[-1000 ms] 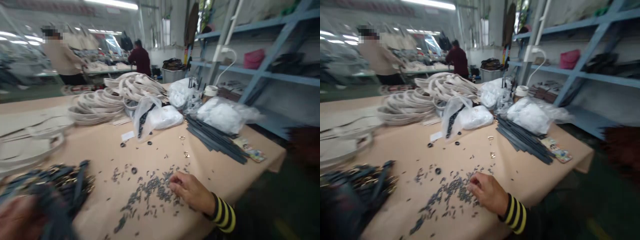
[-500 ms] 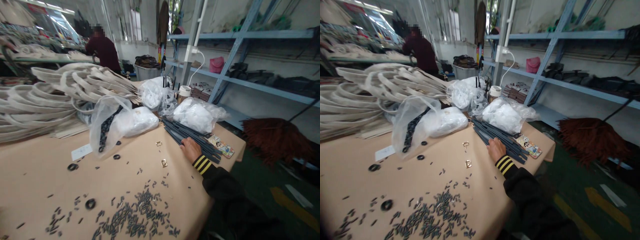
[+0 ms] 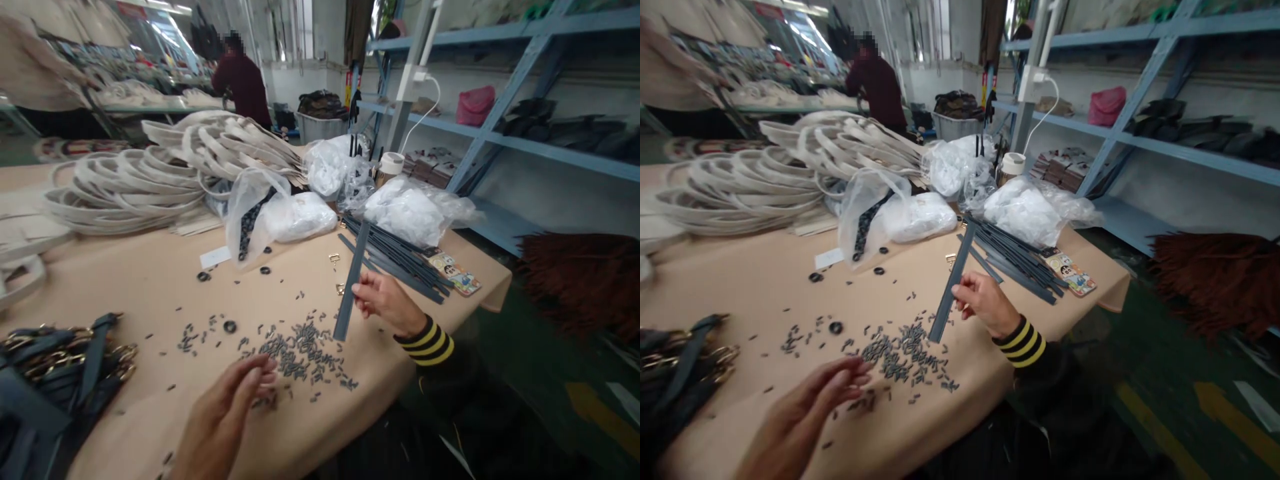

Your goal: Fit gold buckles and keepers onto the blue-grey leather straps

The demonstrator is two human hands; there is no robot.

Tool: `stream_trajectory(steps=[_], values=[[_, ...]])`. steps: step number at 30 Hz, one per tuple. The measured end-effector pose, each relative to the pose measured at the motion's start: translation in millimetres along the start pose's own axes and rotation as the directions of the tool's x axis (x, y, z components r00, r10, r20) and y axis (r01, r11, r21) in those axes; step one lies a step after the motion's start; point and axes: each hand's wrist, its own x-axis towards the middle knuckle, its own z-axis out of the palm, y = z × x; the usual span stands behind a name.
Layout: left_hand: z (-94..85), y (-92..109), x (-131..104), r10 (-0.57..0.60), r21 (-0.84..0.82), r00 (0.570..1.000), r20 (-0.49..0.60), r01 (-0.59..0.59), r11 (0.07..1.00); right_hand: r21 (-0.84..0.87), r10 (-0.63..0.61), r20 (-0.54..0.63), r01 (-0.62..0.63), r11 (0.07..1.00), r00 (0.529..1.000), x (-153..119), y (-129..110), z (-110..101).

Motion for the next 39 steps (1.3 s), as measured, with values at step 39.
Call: stream_trajectory(steps=[39], values=[[79.0, -32, -47, -0.259, -0.451, 0.945, 0.201, 0.324, 0.831, 0.138, 0.191, 0.517, -0.302, 0.943, 0.834, -103, 44, 46]])
